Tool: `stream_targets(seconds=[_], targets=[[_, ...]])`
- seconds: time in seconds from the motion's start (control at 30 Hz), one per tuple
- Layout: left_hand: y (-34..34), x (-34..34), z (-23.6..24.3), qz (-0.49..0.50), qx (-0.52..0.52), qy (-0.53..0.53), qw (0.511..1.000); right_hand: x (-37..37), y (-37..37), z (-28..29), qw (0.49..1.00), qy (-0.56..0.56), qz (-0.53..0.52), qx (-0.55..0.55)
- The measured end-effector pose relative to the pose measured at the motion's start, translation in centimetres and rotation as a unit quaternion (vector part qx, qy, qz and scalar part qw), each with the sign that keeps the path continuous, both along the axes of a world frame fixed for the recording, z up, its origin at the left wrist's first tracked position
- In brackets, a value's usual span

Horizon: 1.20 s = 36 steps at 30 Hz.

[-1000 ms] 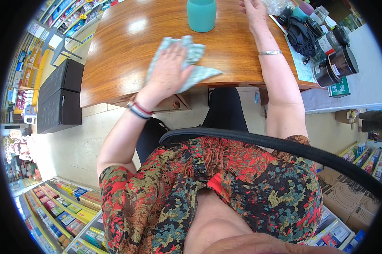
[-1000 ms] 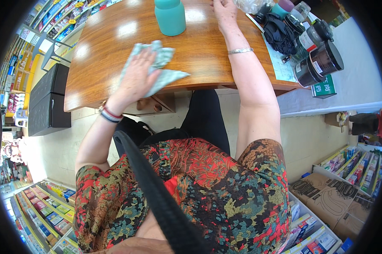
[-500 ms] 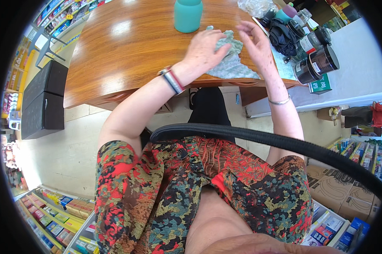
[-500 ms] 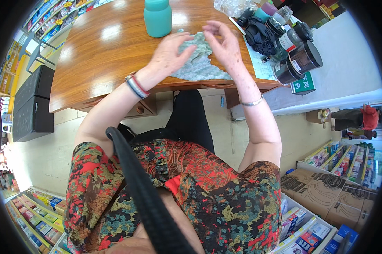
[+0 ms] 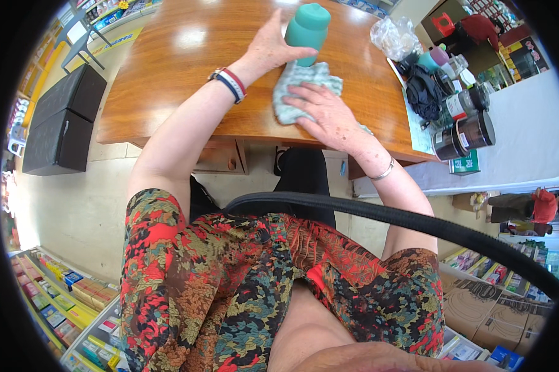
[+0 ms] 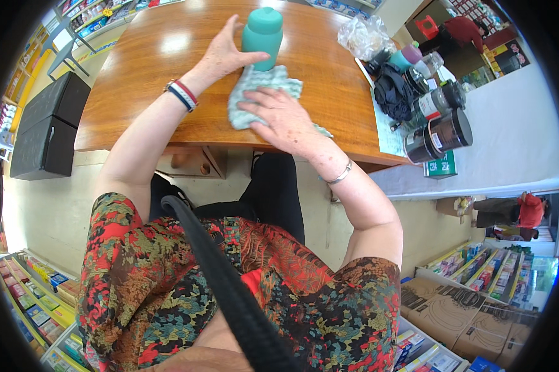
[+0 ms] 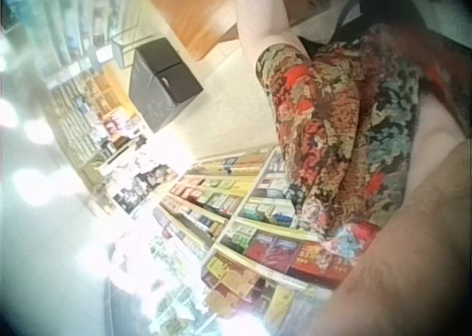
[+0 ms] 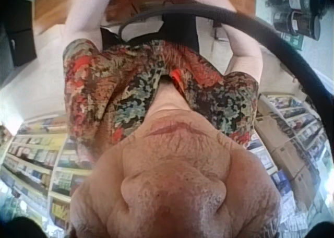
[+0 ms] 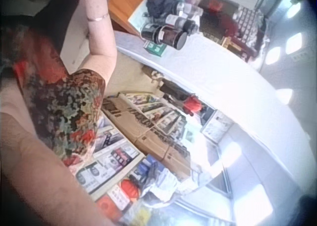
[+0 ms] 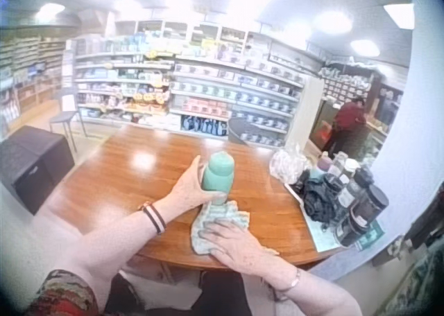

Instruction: The person wipes a wooden table surface using a cloth, moving a teal cup to wipe underneath and around it.

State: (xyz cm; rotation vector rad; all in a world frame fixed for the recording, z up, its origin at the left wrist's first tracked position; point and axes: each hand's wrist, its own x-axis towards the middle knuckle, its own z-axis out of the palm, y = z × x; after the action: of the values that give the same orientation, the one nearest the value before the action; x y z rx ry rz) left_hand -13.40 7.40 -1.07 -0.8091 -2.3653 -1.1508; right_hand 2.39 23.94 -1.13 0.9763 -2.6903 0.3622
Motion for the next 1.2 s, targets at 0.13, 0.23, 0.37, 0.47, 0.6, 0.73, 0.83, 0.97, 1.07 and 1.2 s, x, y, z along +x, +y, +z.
stream_targets(seconds=[0.13, 0.23, 0.37, 0.47, 0.6, 0.73, 0.83, 0.97, 1.07, 1.2], targets=[[1.4, -0.6, 0.1, -0.042, 0.047, -0.043, 0.997, -1.6, 6.3, -0.8, 0.987, 0.027, -0.159, -0.02], [1.4, -0.8, 0.8, -0.081, 0.078, -0.083, 0.99, -0.5, 8.6, -1.0, 0.968, 0.043, -0.245, 0.02], [-1.1, -1.6, 1.5, -0.076, 0.107, -0.072, 0.989, 2.8, 3.5, 1.1, 0.992, -0.035, -0.094, 0.081], [-4.5, -3.4, 1.1, -0.033, 0.125, -0.064, 0.989, 1.8, -0.5, 1.3, 0.995, -0.047, 0.031, 0.076], [-8.4, -4.4, 1.5, 0.035, 0.095, -0.048, 0.994, -4.1, -3.8, 0.9, 0.995, -0.005, 0.092, 0.048], [-9.0, -4.6, 2.0, 0.084, 0.06, -0.06, 0.993, -13.9, -1.7, -1.5, 0.988, 0.099, 0.0, 0.119], [-8.5, -4.3, 2.0, 0.061, 0.075, -0.058, 0.994, -19.3, 5.8, -4.1, 0.959, 0.127, -0.165, 0.194], [-9.1, -4.7, 1.3, 0.108, 0.062, -0.077, 0.989, -15.7, 8.9, -2.9, 0.953, 0.059, -0.284, 0.089], [-9.1, -4.3, 1.2, 0.136, 0.06, -0.082, 0.985, -10.7, 8.3, -2.5, 0.965, 0.077, -0.219, 0.123], [-9.0, -3.4, 1.8, 0.193, 0.045, -0.105, 0.975, -5.4, 2.7, -0.4, 0.986, 0.074, -0.046, 0.145]])
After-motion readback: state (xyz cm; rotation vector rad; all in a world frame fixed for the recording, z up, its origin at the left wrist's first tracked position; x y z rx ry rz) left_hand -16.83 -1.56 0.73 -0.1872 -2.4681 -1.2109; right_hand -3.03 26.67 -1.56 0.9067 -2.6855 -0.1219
